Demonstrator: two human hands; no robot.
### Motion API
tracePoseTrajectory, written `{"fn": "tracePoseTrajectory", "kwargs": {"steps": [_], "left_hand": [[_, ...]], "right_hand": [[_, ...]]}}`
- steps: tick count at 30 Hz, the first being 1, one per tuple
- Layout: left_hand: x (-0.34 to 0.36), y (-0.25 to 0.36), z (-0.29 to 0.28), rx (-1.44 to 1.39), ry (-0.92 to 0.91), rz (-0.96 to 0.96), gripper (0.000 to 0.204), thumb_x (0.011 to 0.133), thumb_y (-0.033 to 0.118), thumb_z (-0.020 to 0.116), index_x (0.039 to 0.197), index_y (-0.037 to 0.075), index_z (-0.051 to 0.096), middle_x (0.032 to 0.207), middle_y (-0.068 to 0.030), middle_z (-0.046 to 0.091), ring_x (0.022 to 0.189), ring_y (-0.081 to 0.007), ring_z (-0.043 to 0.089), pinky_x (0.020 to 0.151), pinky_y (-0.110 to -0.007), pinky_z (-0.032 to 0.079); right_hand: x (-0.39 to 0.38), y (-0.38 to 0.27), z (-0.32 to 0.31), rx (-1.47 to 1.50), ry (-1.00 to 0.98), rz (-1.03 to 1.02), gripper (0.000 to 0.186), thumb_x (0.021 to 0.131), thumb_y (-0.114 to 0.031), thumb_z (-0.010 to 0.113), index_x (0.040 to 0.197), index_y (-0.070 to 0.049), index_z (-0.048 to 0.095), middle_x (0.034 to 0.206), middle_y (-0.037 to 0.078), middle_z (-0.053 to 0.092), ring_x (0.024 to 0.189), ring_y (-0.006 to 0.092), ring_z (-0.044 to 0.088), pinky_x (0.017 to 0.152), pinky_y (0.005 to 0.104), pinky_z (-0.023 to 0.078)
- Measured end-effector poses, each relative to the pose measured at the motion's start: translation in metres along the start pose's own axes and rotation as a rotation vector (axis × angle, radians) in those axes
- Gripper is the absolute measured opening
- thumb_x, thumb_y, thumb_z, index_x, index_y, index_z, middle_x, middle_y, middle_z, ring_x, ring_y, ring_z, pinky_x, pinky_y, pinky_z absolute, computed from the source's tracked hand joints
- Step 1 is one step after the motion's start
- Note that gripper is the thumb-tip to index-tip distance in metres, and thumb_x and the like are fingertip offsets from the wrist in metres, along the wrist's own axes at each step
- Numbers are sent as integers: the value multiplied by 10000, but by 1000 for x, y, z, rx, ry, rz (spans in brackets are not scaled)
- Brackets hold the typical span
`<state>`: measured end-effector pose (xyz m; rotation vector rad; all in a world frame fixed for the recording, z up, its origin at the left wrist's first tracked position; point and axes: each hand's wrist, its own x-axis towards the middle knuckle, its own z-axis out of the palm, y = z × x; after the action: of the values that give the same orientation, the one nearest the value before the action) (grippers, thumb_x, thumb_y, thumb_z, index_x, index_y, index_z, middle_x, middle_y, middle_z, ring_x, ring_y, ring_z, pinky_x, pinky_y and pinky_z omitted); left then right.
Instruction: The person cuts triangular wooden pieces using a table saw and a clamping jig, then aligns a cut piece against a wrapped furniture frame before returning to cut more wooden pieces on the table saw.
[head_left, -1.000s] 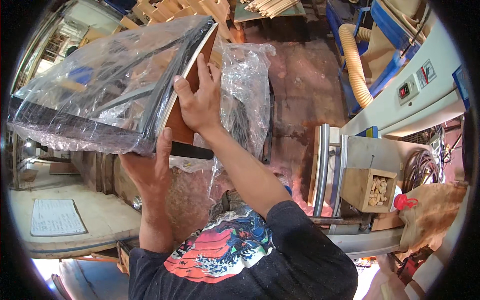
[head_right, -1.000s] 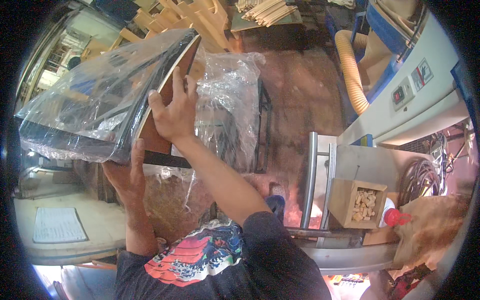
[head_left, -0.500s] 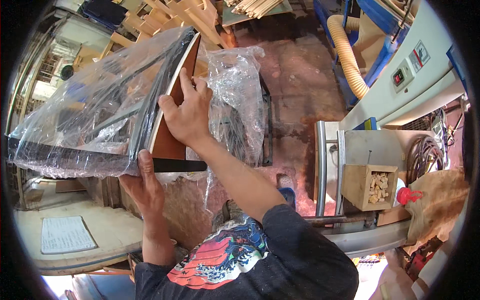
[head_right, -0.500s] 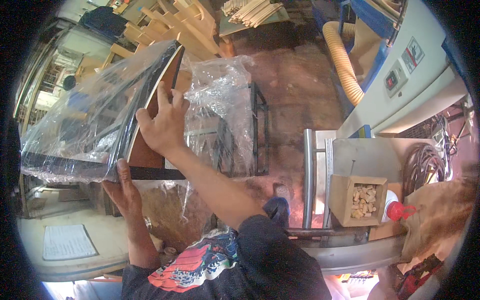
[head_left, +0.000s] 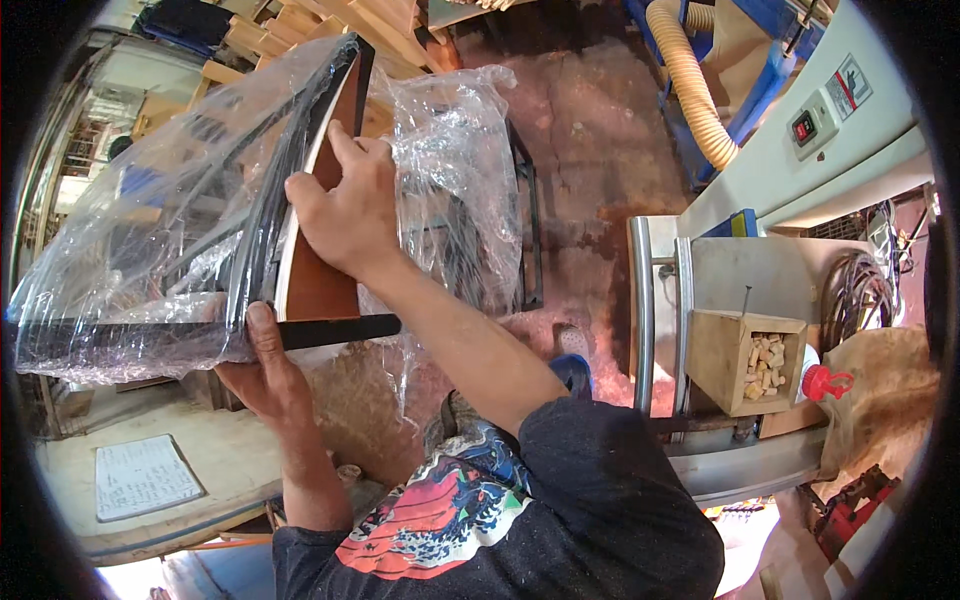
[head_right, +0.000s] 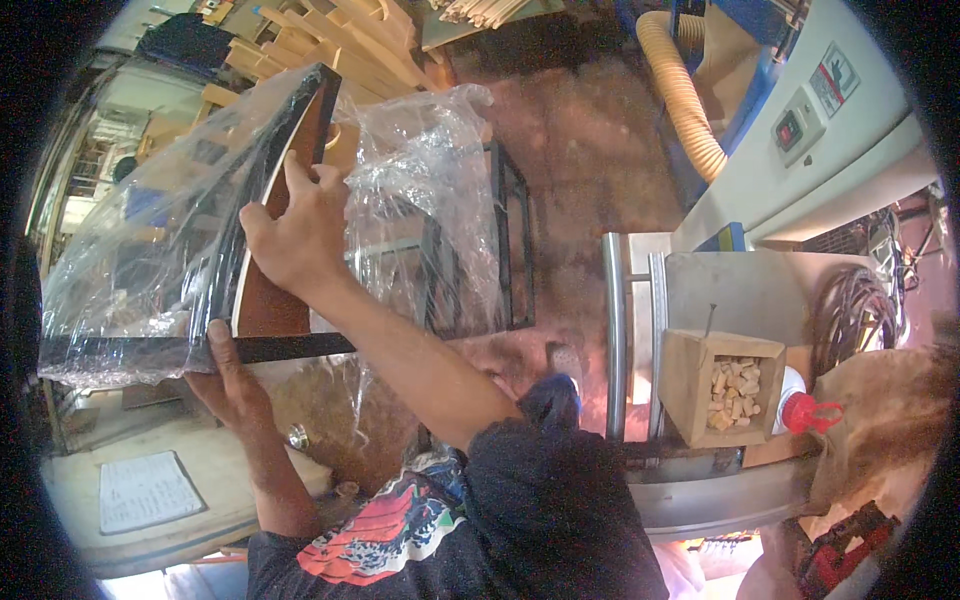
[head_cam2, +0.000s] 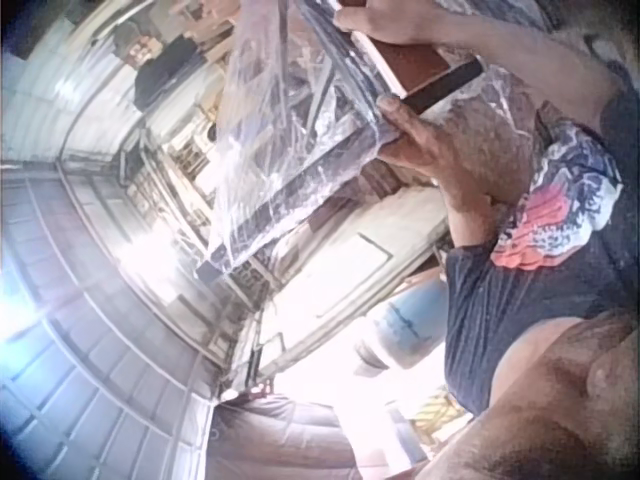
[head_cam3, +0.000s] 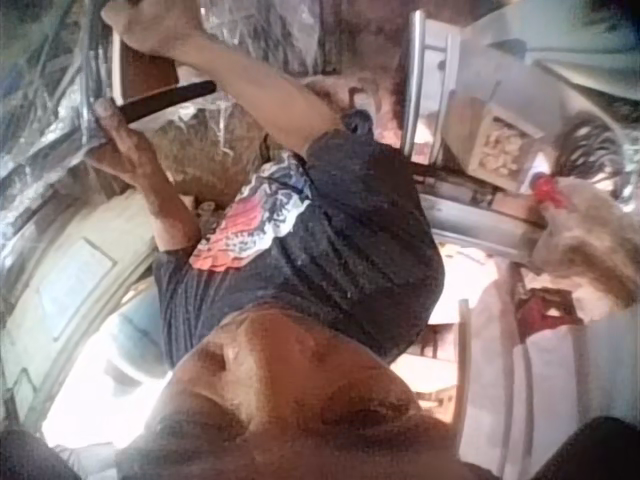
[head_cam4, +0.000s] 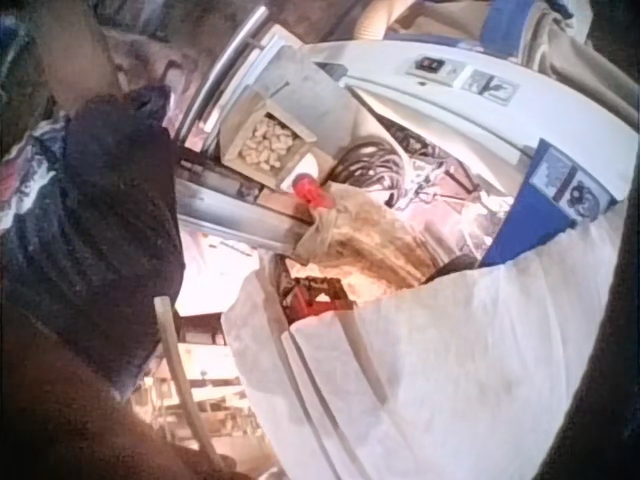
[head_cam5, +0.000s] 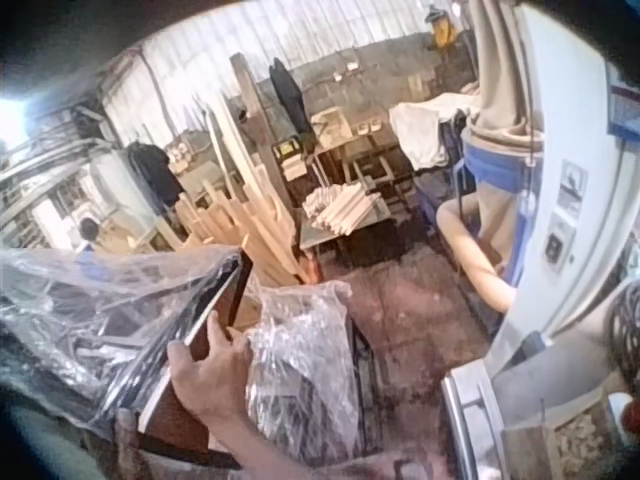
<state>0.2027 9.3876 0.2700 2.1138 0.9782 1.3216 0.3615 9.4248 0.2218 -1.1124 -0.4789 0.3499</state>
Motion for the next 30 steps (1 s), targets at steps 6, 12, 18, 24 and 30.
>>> {"fn": "tracePoseTrajectory", "kwargs": {"steps": [6, 12, 18, 24, 30], "left_hand": [[-4, -10, -14, 61, -50, 36, 697, 957, 255, 744, 1467, -61, 388, 1377, -162, 535, 1255, -224, 515, 1115, -380, 364], [-6, -6, -16, 183, -28, 16, 712, 926, 288, 786, 1433, -72, 439, 1339, -153, 550, 1186, -222, 549, 1051, -378, 421], [-3, 3, -21, 126, -139, 34, 651, 943, 209, 764, 1433, -68, 438, 1324, -159, 551, 1197, -223, 536, 1056, -366, 409], [-1, 14, -27, 184, -159, -16, 606, 949, 94, 721, 1444, -85, 419, 1396, -179, 521, 1250, -222, 510, 1086, -361, 381], [11, 50, -43, 541, -304, -42, 313, 937, 135, 754, 1102, -108, 646, 890, -107, 716, 869, -148, 658, 818, -294, 517]], "right_hand": [[-1, 0, 6, -69, 52, -33, 716, 782, -240, 658, 1368, 137, 492, 1255, 364, 457, 1190, 482, 454, 1074, 521, 364], [3, 8, 12, -82, 125, -99, 537, 787, -262, 647, 1190, 93, 625, 1126, 342, 572, 1131, 441, 503, 1026, 492, 402], [0, 12, 20, -142, 210, -193, 538, 824, -251, 616, 1228, 105, 612, 1085, 317, 587, 1104, 421, 506, 1012, 489, 410], [-1, 7, 18, -143, 205, -196, 543, 833, -246, 612, 1239, 115, 607, 1068, 306, 596, 1086, 404, 509, 990, 484, 422], [0, 8, 12, -109, 201, -161, 622, 831, -264, 632, 1321, 116, 574, 1104, 308, 598, 1163, 405, 506, 1039, 469, 412]]}}
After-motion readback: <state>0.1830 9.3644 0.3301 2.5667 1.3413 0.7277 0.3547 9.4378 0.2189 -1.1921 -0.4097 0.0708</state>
